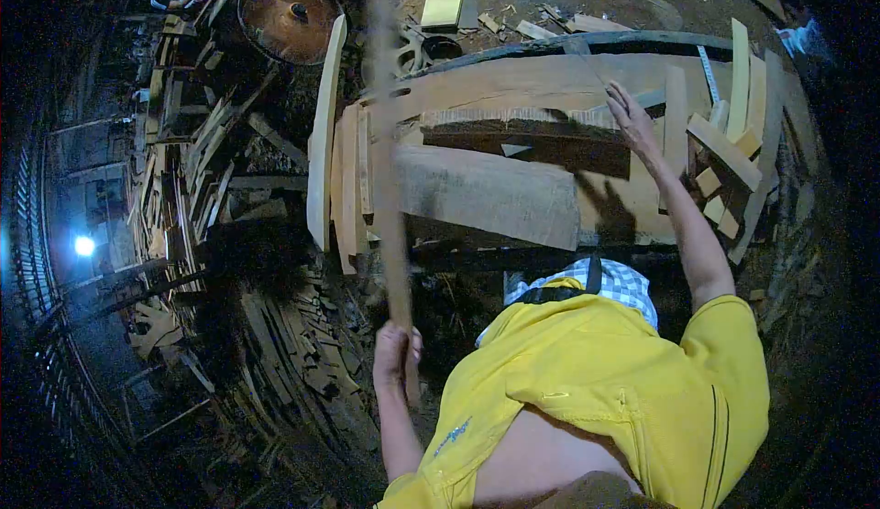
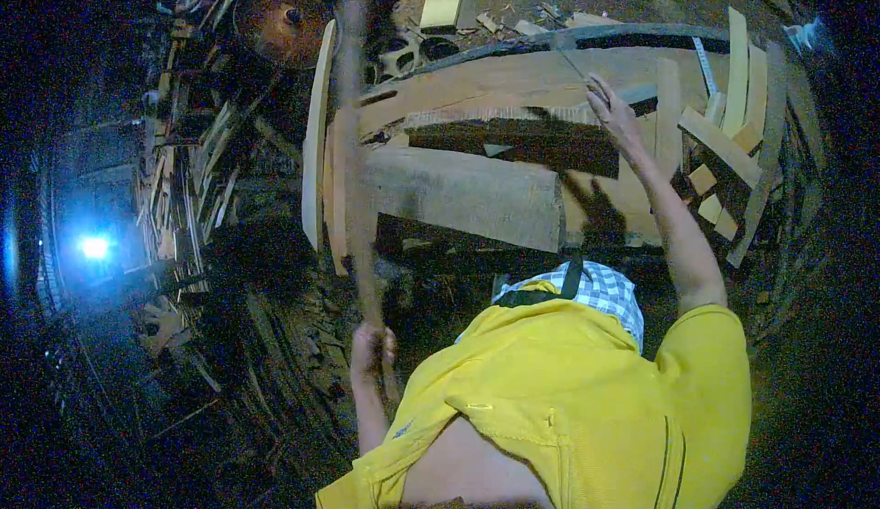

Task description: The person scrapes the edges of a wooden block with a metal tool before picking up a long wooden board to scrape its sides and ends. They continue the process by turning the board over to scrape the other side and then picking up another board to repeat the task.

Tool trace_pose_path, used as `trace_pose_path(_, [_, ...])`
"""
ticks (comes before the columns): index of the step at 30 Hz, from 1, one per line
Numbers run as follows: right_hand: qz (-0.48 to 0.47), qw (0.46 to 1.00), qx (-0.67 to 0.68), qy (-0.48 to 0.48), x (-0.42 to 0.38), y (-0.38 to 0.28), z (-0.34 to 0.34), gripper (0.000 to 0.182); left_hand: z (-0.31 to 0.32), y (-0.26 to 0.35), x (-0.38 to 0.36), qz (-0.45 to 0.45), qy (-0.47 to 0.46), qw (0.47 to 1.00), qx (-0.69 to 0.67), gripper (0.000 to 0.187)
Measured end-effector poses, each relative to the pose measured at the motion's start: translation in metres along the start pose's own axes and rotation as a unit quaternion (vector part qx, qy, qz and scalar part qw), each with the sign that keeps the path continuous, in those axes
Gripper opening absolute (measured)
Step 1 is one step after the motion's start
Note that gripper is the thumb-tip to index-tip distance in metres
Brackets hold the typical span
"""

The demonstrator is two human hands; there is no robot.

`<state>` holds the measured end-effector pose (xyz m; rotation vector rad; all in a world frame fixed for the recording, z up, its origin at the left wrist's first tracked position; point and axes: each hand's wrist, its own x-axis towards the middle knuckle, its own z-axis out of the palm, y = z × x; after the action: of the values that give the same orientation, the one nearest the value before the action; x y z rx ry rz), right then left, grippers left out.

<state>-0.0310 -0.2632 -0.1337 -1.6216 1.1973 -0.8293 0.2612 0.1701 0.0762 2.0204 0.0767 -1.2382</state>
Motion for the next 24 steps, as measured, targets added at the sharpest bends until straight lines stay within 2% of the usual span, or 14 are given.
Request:
trace_pose_path(4, [0.034, 0.999, 0.022, -0.018, -0.017, 0.005, 0.007, 0.049, -0.004, 0.015, 0.054, 0.288, -0.213, 0.896, -0.262, 0.044])
trace_pose_path(6, [0.024, 0.998, 0.057, -0.033, -0.027, -0.003, 0.007, 0.047, -0.001, 0.014, 0.089, 0.323, 0.095, 0.907, -0.254, 0.059])
trace_pose_path(7, [0.02, 0.998, 0.055, -0.037, -0.031, -0.008, 0.004, 0.047, -0.002, 0.026, 0.094, 0.323, 0.097, 0.905, -0.259, 0.059])
trace_pose_path(8, [0.018, 0.997, 0.06, -0.042, -0.036, -0.014, 0.001, 0.045, 0.016, 0.074, 0.07, 0.407, -0.008, 0.869, -0.281, 0.07])
trace_pose_path(9, [0.018, 0.997, 0.063, -0.049, -0.042, -0.02, -0.002, 0.043, 0.029, 0.117, 0.053, 0.481, -0.111, 0.817, -0.298, 0.082])
trace_pose_path(10, [0.017, 0.996, 0.061, -0.055, -0.047, -0.026, -0.006, 0.043, 0.034, 0.148, 0.05, 0.553, -0.104, 0.763, -0.319, 0.082])
trace_pose_path(13, [0.05, 0.992, -0.013, -0.119, -0.052, -0.036, -0.017, 0.045, 0.04, 0.163, 0.063, 0.447, 0.172, 0.819, -0.315, 0.045])
trace_pose_path(14, [0.052, 0.993, -0.013, -0.109, -0.057, -0.035, -0.017, 0.045, 0.052, 0.165, 0.047, 0.337, 0.193, 0.871, -0.301, 0.028])
trace_pose_path(15, [0.056, 0.993, -0.012, -0.099, -0.064, -0.048, -0.015, 0.045, 0.06, 0.157, 0.056, 0.377, 0.21, 0.866, -0.252, 0.028])
trace_pose_path(17, [0.059, 0.995, -0.038, -0.073, -0.076, -0.077, -0.013, 0.04, 0.085, 0.144, 0.067, 0.427, 0.113, 0.818, -0.367, 0.031])
trace_pose_path(19, [0.02, 0.993, 0.117, 0.008, -0.082, -0.102, -0.006, 0.043, 0.104, 0.139, 0.064, 0.431, 0.076, 0.803, -0.404, 0.032])
trace_pose_path(21, [0.023, 0.999, 0.032, 0.036, -0.08, -0.139, -0.005, 0.04, 0.121, 0.131, 0.071, 0.409, 0.107, 0.796, -0.434, 0.029])
trace_pose_path(23, [-0.132, 0.982, -0.027, 0.136, -0.076, -0.153, 0.001, 0.037, 0.139, 0.117, 0.081, 0.377, 0.086, 0.806, -0.447, 0.029])
trace_pose_path(24, [-0.085, 0.987, 0.012, 0.138, -0.074, -0.16, 0.009, 0.033, 0.148, 0.112, 0.083, 0.355, 0.065, 0.827, -0.43, 0.028])
